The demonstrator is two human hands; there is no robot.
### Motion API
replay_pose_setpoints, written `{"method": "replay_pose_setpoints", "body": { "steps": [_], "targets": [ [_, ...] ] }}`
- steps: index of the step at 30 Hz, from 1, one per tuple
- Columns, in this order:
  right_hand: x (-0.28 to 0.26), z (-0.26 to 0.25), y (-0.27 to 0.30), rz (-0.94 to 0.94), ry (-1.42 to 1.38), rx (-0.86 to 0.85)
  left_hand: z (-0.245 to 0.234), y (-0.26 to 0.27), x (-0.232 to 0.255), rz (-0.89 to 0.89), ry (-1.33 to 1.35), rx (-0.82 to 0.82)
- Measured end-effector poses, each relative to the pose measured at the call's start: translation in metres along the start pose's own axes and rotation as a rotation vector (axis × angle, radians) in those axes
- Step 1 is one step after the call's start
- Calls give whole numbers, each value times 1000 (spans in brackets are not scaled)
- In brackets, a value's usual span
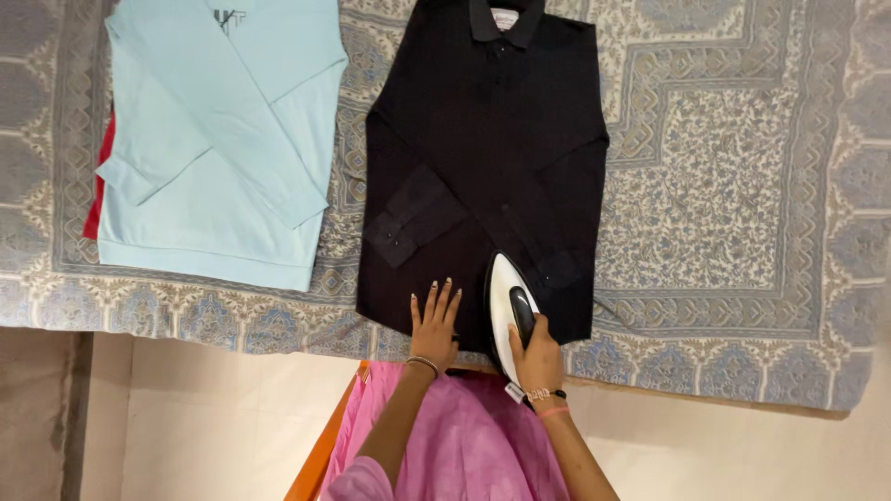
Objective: The person irons a black long-sleeved shirt laid out on a patterned bedspread. They use a white electric iron to smooth the sleeves, collar, and body of the shirt, then fold the sleeves and body neatly.
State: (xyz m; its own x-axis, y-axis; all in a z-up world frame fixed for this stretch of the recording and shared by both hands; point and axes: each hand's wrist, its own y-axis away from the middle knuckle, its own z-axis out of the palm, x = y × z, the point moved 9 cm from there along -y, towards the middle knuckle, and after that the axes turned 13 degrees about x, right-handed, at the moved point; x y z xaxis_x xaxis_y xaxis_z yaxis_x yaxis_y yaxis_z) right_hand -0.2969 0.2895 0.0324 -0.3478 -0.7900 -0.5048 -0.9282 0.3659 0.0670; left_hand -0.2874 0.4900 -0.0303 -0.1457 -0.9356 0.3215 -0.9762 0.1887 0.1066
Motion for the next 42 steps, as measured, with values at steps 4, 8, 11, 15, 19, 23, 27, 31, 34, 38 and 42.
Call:
{"method": "replay_pose_setpoints", "body": {
  "steps": [4, 8, 11, 15, 19, 23, 27, 31, 34, 38, 42],
  "targets": [
    [-63, 36, -34, -93, -86, -56, -31, 0, -47, -123, -139, 19],
    [-146, 102, -83, -305, -92, -42, -47, -29, -98, -221, 245, -24],
    [-184, 140, -120, -279, -27, -67, -14, -43, -127, -74, 18, -426],
    [-217, 169, -171, -240, 87, -143, -27, -79, -167, -124, -61, 18],
    [-226, 166, -161, -332, 76, -183, -2, -70, -192, -160, -194, -113],
    [-197, 141, -100, -283, 33, -207, 4, -61, -203, -192, -164, -240],
    [-193, 138, -94, -262, 90, -143, 3, -72, -200, -178, -177, -281],
    [-203, 154, -120, -230, 89, -128, 1, -70, -196, -142, -233, -245],
    [-196, 153, -104, -289, 109, -190, 1, -56, -191, -68, -267, -187],
    [-180, 127, -28, -438, 71, -218, 6, -24, -197, 24, -332, -198],
    [-165, 130, -4, -428, 251, -273, 1, -1, -208, 34, -267, -20]
  ]
}}
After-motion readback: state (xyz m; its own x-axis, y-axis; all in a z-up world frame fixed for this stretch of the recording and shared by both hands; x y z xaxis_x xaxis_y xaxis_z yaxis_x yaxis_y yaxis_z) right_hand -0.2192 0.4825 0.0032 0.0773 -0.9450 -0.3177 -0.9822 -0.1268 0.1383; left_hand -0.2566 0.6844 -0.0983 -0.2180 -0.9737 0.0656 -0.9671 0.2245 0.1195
